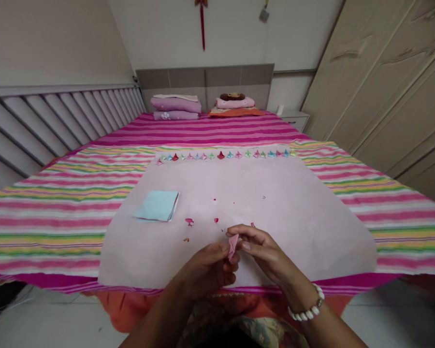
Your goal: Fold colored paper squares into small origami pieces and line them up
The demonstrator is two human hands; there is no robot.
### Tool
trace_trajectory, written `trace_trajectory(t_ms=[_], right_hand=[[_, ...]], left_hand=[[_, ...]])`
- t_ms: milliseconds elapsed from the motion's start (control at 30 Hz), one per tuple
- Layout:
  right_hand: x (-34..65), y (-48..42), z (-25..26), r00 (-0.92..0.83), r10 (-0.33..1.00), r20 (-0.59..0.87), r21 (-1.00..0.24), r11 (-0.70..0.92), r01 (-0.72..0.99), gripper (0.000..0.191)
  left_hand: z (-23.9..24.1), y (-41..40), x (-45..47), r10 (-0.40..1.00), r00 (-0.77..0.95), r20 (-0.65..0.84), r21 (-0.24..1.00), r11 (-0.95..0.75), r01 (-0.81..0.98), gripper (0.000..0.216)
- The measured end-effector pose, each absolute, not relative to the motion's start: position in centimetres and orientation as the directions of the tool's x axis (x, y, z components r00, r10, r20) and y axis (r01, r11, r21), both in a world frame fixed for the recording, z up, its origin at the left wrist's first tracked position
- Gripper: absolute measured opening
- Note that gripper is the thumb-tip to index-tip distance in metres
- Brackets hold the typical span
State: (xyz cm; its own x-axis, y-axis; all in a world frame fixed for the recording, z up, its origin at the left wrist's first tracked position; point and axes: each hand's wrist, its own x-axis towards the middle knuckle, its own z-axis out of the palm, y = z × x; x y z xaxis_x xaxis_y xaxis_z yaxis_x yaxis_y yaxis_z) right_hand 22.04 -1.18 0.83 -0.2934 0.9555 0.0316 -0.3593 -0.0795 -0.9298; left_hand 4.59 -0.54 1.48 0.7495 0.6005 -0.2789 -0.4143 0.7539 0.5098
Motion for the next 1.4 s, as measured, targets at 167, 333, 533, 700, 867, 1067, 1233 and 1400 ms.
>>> trace_trajectory(t_ms=[167,333,533,700,867,1067,1233,1400], right_hand=[[21.3,-1.3,1.5,-0.375,0.923,0.091,-0.901,-0.084,-0.426,0.012],[21.5,-0.9,1.7,-0.289,0.957,0.033,-0.912,-0.090,-0.401,0.016],[21.8,-0.9,1.6,-0.153,0.987,-0.040,-0.954,-0.084,-0.289,0.019],[20.9,-1.0,1.5,-0.129,0.990,-0.055,-0.937,-0.096,-0.337,0.021],[20.4,-1.2,1.2,-0.101,0.994,-0.028,-0.930,-0.063,-0.363,0.019],[20.2,-1.6,1.5,-0.085,0.996,-0.022,-0.907,-0.056,-0.418,0.009],[20.2,-1.6,1.4,-0.110,0.994,0.018,-0.892,-0.033,-0.452,0.005],[20.5,-1.5,1.1,-0.127,0.991,0.035,-0.893,-0.026,-0.450,0.007]], left_hand=[[1.0,-0.8,5.2,0.479,0.835,-0.271,0.418,0.840,-0.346,0.022],[1.0,0.3,4.7,0.669,0.642,-0.375,0.715,0.649,-0.259,0.027],[2.1,0.8,3.5,0.903,0.391,-0.179,0.939,0.275,-0.207,0.028],[2.9,0.3,4.1,0.933,0.346,-0.102,0.986,0.141,-0.090,0.017],[2.9,0.1,4.9,0.950,0.283,-0.128,0.981,0.163,-0.105,0.015],[2.5,-0.1,4.9,0.970,0.238,-0.041,0.978,0.087,-0.188,0.007],[2.1,-0.3,4.4,0.957,0.288,0.032,0.973,0.037,-0.230,0.008],[2.9,-0.4,4.3,0.946,0.308,0.096,0.983,-0.043,-0.176,0.013]])
